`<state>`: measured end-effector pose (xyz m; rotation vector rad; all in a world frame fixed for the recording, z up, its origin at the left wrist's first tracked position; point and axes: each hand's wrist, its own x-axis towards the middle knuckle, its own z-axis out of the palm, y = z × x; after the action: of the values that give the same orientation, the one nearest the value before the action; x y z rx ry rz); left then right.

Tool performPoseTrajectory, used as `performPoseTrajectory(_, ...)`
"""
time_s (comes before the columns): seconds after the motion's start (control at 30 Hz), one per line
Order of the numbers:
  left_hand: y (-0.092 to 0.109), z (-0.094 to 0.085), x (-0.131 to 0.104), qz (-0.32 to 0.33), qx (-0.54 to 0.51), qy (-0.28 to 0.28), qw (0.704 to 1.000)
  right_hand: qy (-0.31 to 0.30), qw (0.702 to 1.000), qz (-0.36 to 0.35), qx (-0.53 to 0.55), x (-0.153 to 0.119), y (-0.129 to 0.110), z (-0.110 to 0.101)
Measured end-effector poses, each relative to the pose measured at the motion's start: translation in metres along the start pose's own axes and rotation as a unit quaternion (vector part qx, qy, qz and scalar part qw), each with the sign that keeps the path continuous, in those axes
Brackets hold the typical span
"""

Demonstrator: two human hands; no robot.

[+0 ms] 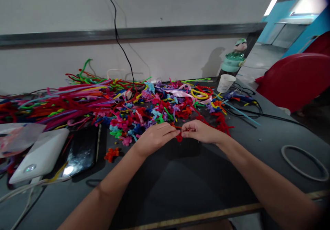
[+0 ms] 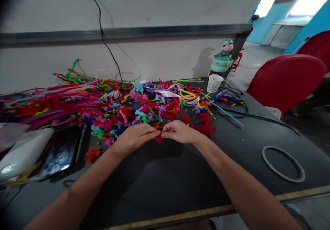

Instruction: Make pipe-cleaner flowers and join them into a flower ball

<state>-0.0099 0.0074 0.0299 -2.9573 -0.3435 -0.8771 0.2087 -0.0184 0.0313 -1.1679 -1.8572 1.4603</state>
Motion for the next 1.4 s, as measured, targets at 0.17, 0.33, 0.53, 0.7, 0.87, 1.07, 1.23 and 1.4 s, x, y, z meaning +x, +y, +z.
performPoseTrajectory(0.17,0.007,0.007,0.006,-0.024,0.038,-0.002,0.999,0.057,0.995,-0.024,-0.074,-0.001,0.003,0.002)
performPoseTrajectory(0.33,0.017,0.018,0.014,-0.095,0.049,0.046,0.993,0.14,0.972,-0.08,-0.17,-0.002,0.004,0.002)
performPoseTrajectory(0.53,0.03,0.019,0.023,-0.309,-0.077,0.148,0.936,0.229,0.902,-0.159,-0.329,-0.008,-0.004,0.007)
performPoseTrajectory(0.7,0.031,0.021,0.017,-0.274,0.004,0.162,0.948,0.263,0.863,-0.182,-0.39,-0.009,-0.004,0.009)
performPoseTrajectory(0.87,0.029,0.02,0.014,-0.235,0.038,0.131,0.962,0.258,0.869,-0.188,-0.379,-0.005,0.003,0.01)
performPoseTrajectory(1.07,0.034,0.019,0.025,-0.45,-0.25,0.132,0.847,0.286,0.829,-0.211,-0.431,-0.009,0.001,0.016)
performPoseTrajectory(1.23,0.023,0.021,0.024,-0.52,-0.509,0.096,0.679,0.284,0.819,-0.222,-0.446,-0.012,-0.003,0.018)
performPoseTrajectory(1.4,0.014,0.011,0.014,-0.297,-0.117,0.131,0.939,0.273,0.849,-0.16,-0.423,-0.011,-0.002,0.012)
